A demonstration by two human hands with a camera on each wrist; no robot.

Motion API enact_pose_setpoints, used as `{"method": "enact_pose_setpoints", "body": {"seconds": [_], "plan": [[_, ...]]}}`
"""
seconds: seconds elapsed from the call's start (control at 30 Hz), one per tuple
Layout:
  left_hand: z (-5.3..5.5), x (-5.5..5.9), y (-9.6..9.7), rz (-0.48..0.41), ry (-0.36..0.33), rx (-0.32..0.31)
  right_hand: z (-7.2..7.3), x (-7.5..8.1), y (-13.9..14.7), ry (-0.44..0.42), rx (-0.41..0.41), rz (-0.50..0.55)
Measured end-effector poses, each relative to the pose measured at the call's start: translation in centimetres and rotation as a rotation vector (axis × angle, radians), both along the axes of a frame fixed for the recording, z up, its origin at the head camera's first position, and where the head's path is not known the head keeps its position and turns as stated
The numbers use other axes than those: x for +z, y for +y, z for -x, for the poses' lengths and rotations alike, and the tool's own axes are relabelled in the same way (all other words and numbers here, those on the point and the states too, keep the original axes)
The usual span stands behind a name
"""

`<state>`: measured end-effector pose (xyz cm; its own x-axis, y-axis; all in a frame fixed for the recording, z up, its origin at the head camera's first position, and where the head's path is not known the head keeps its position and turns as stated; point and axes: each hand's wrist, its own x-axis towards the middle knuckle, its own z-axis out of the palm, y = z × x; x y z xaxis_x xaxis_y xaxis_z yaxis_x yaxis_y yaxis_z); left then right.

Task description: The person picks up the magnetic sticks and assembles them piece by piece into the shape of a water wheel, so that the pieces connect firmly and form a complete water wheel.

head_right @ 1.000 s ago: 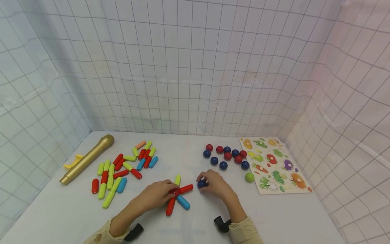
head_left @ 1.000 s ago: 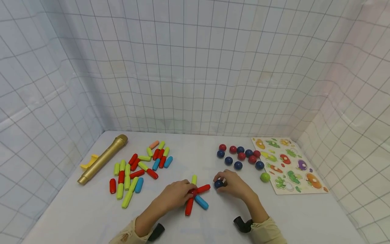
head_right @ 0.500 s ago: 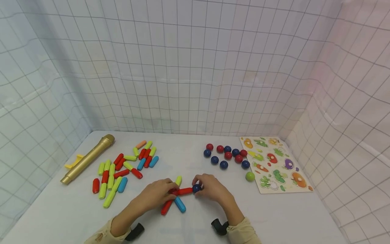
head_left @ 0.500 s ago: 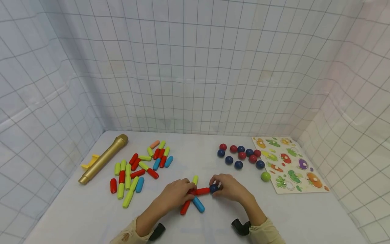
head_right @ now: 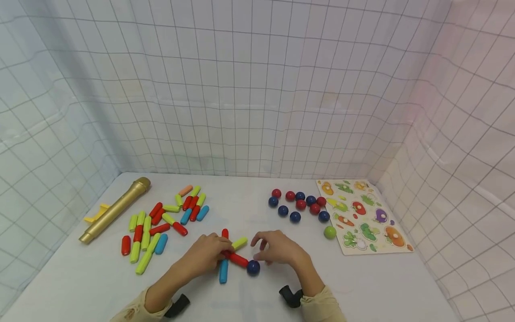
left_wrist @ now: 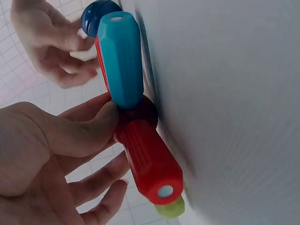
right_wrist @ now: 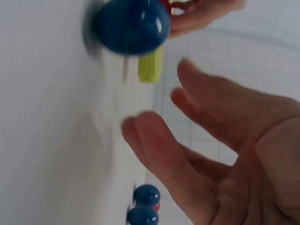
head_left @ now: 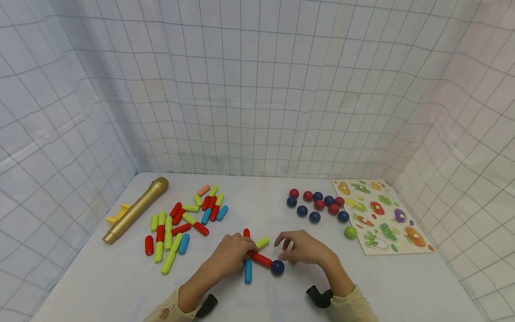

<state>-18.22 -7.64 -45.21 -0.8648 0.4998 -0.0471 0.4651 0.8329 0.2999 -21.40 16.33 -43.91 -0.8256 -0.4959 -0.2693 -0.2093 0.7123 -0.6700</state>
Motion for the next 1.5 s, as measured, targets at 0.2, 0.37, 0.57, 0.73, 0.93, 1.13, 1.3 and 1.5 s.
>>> {"method": "enact_pose_setpoints", "body": {"seconds": [0.2, 0.37, 0.57, 0.73, 0.93, 1.13, 1.3, 1.5], "plan": [[0.0, -0.2, 0.1, -0.002, -0.016, -0.018, 3.4, -2.3, 3.4, 0.425, -0.397, -0.137], [-0.1, -0.2, 0.0, 0.034, 0.002, -0.030, 4.8, -3.2, 5.1, 0.421, -0.444, -0.175], [-0.1, 0.1, 0.0, 0.018, 0.037, -0.022, 5.4, -3.0, 5.8, 0.421, -0.487, -0.186], [-0.1, 0.3, 0.1, 0.006, 0.024, -0.017, 5.8, -3.0, 6.0, 0.402, -0.525, -0.185], [0.0, 0.3, 0.1, -0.036, -0.016, 0.006, 6.0, -3.1, 6.0, 0.409, -0.573, -0.112], [-0.1, 0.4, 0.1, -0.031, 0.013, 0.027, 6.0, -3.6, 5.8, 0.504, -0.568, -0.061], [-0.2, 0.5, 0.1, -0.036, 0.008, 0.030, 5.3, -3.1, 4.8, 0.398, -0.477, -0.027], [-0.1, 0.5, 0.0, -0.025, 0.019, 0.034, 3.9, -1.7, 2.8, 0.224, -0.167, 0.005]]}}
